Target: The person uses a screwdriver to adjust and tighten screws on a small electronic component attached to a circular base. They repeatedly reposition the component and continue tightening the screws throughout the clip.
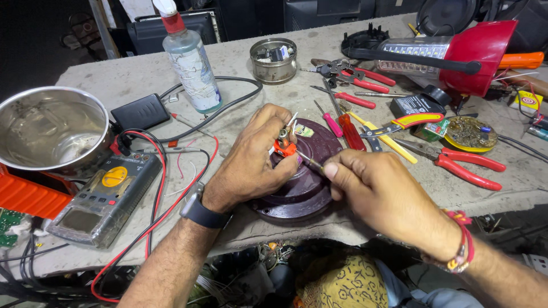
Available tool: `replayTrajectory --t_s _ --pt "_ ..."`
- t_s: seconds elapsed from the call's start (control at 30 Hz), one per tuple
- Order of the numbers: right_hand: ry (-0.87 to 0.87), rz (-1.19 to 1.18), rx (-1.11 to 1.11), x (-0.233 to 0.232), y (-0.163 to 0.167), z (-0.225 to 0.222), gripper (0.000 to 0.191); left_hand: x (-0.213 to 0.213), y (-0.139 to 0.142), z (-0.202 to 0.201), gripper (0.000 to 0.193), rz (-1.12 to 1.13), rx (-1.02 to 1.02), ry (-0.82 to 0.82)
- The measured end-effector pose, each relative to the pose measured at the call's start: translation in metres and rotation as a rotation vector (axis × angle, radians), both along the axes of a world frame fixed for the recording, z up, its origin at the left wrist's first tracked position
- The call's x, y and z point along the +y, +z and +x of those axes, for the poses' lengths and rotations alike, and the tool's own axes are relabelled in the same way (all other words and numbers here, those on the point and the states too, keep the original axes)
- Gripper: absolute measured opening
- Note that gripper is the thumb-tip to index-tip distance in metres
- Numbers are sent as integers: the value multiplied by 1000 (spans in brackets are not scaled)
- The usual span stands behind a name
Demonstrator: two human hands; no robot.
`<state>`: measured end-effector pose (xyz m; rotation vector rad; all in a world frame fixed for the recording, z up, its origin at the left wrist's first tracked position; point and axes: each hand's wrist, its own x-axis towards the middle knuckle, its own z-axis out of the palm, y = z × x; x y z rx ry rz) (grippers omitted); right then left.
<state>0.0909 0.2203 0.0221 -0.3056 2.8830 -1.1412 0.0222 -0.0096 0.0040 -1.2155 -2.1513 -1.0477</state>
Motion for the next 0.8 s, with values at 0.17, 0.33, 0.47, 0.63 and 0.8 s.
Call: replayTrajectory --t_s 0.17,0.33,0.47,0.63,0.8 --pt "58 -264 109 0 -4 -1 14 1 -1 0 25 19 -71 9" --pt "3 199 567 1 -2 13 19 3 -2 -1 26 -4 -29 15" --pt "-23 60 97 -3 9 4 30 1 -1 0 28 -20 -21 14" --pt "35 -124 217 -9 8 8 16 2 0 0 28 -11 -45 6" --pt "135 81 734 -1 -2 22 19 5 -1 1 28 -30 -37 41"
